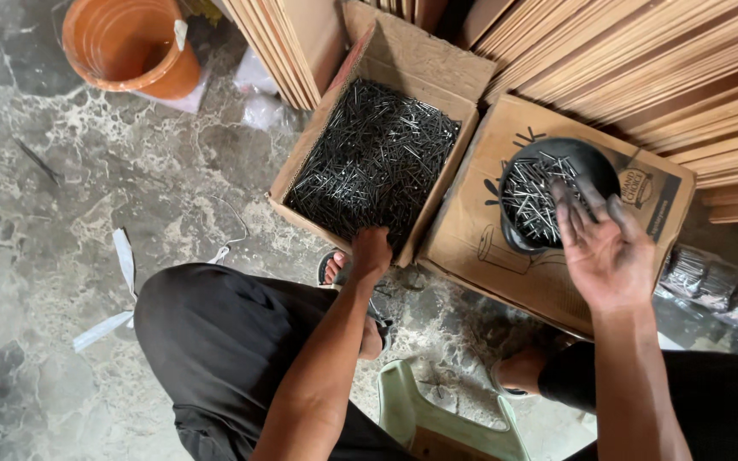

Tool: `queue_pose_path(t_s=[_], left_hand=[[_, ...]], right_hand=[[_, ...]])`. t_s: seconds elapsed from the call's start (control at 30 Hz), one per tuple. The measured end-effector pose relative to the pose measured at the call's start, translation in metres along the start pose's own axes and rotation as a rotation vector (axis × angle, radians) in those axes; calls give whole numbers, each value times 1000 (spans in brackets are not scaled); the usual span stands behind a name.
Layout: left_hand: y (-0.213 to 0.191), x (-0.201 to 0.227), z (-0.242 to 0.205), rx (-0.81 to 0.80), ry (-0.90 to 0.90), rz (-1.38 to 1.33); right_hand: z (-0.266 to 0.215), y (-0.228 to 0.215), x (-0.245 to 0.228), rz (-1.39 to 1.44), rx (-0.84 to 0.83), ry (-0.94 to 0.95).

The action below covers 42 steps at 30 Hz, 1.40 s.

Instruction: The person sits on a low stool and transfers metal nails from a large cardboard box into a black bowl placed on a smaller box. The person uses both hands to scoop and pour the nails repeatedly. The scene includes stacks of wooden planks and a bucket in the background.

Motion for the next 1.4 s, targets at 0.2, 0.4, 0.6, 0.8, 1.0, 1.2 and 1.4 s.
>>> queue_pose_path(t_s=[0.2,0.4,0.6,0.8,1.0,1.2,1.4], left_hand=[[29,-23,16,92,24,84],[47,-37,41,-31,45,120],[38,-23,43,-158,16,219],[72,-36,48,-59,161,309],[28,-11,37,-336,-559,-337],[78,-36,50,-310,-72,139],[89,-54,57,-311,-63,8]], right_hand=[[3,1,6,-35,107,-33],[9,-2,7,-15,101,7],[14,-11,8,-147,27,17],[23,-33,6,-41,-15,50],[26,-41,3,-55,-1,76],[25,-40,1,-63,9,85],[17,-30,2,-255,106,57]])
Point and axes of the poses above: each hand's wrist, its own z-axis towards the middle knuckle, its own y-axis out of the palm, x = y × z, the point moved 3 cm from there along z, towards the middle knuckle, and after that the axes turned 1 degree about y, right-handed, at the moved point
